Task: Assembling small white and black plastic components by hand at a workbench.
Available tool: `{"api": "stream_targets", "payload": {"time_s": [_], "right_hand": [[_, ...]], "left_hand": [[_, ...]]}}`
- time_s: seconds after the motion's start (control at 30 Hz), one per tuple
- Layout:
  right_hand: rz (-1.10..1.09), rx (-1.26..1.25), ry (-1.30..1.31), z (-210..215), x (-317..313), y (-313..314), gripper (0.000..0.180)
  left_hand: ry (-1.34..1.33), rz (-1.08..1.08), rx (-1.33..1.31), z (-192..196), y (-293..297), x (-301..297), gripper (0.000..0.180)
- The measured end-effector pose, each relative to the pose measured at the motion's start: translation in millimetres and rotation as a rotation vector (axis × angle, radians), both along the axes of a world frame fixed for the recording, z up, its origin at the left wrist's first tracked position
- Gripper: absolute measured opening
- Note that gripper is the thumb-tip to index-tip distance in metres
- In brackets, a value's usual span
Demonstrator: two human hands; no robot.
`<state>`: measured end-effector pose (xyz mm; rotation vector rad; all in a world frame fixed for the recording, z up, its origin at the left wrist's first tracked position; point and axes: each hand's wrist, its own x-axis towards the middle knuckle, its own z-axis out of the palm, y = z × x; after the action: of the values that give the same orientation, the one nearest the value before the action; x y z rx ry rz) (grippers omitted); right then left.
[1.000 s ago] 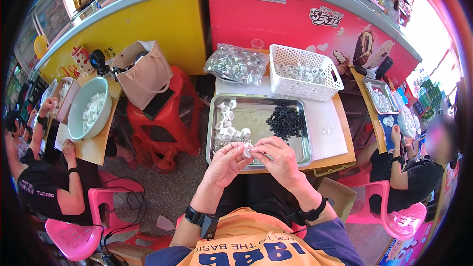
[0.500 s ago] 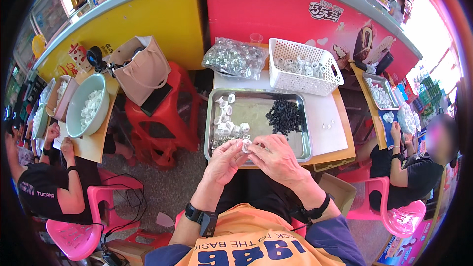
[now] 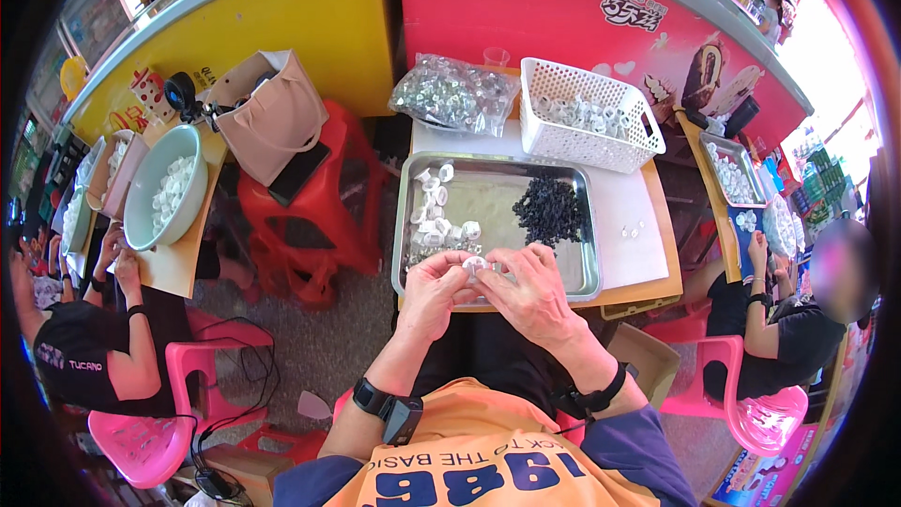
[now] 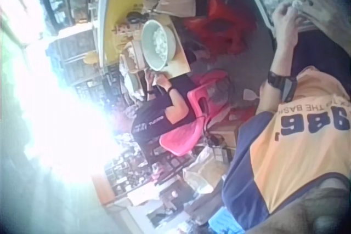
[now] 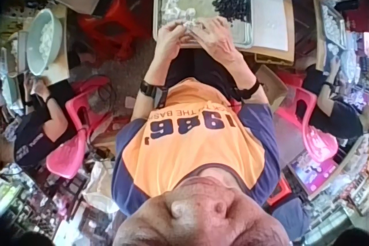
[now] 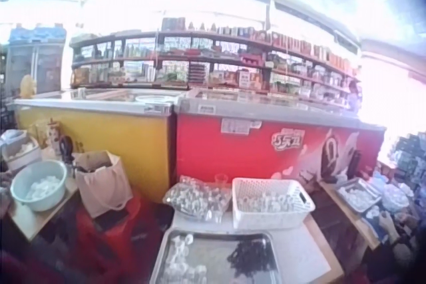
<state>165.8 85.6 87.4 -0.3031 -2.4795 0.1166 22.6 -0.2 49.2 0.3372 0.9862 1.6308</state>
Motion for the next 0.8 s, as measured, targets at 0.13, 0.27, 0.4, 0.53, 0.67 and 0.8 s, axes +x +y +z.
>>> {"api": "stream_targets", "payload": {"time_s": [0.13,0.27,0.4,0.53,0.67,0.8], "right_hand": [[-0.024,0.035,-0.026,-2.4,0.1,-0.6,0.03],[-0.023,0.025,-0.035,-3.7,0.6,-1.8,0.032],[-0.021,0.006,-0.004,-11.9,2.4,0.0,0.033],[-0.016,0.049,0.027,-11.1,5.9,2.5,0.033],[-0.04,0.111,0.074,2.4,6.7,3.3,0.034],[-0.093,0.202,0.079,-0.7,6.9,0.4,0.034]], "left_hand": [[0.035,0.023,-0.025,-1.5,3.7,3.9,0.01],[0.088,0.024,-0.026,-7.6,3.1,5.4,0.013],[0.095,0.018,-0.046,-11.0,1.6,5.8,0.015],[-0.049,-0.065,-0.003,0.5,-3.0,0.4,0.02],[-0.137,-0.143,0.072,13.2,-8.4,-5.0,0.027],[-0.181,-0.15,0.082,11.0,-6.7,-3.0,0.028]]}}
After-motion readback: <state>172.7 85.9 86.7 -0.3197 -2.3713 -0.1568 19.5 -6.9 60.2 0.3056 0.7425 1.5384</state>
